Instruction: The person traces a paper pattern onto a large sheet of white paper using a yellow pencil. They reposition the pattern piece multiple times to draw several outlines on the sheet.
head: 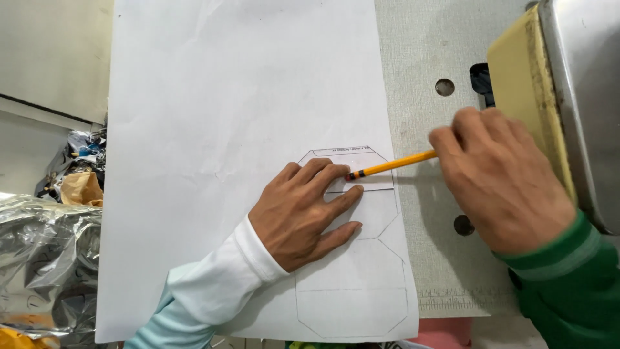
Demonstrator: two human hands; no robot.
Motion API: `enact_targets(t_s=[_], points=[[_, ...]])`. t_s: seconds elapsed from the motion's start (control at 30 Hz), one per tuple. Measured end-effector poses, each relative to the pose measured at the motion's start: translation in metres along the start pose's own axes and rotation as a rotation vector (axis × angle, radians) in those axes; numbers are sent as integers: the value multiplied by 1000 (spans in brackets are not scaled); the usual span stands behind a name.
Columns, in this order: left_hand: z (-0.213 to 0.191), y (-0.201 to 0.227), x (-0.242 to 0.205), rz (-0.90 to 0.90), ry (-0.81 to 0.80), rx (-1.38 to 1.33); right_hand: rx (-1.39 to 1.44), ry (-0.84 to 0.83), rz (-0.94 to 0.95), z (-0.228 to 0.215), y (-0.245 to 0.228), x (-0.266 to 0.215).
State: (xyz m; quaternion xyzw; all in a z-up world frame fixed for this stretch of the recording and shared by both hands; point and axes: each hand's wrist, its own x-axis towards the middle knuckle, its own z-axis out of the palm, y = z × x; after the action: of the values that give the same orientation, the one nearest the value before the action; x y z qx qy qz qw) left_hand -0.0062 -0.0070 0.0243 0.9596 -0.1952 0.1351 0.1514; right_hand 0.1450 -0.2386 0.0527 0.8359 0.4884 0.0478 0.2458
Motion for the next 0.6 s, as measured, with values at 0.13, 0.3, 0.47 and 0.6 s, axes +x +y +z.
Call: enact_targets(t_s=[0.13, 0.3, 0.47, 0.6], points=[[1, -1, 1, 14, -24, -24, -74, 60, 126, -10, 2, -27], [1, -1, -1, 8, -21, 1, 210, 193, 139, -27, 5, -39], [0, -3, 0, 27, -10, -6, 386, 185, -282, 12, -13, -8], [3, -4, -3, 23, -5, -12, 526, 235, -367, 40, -13, 10]])
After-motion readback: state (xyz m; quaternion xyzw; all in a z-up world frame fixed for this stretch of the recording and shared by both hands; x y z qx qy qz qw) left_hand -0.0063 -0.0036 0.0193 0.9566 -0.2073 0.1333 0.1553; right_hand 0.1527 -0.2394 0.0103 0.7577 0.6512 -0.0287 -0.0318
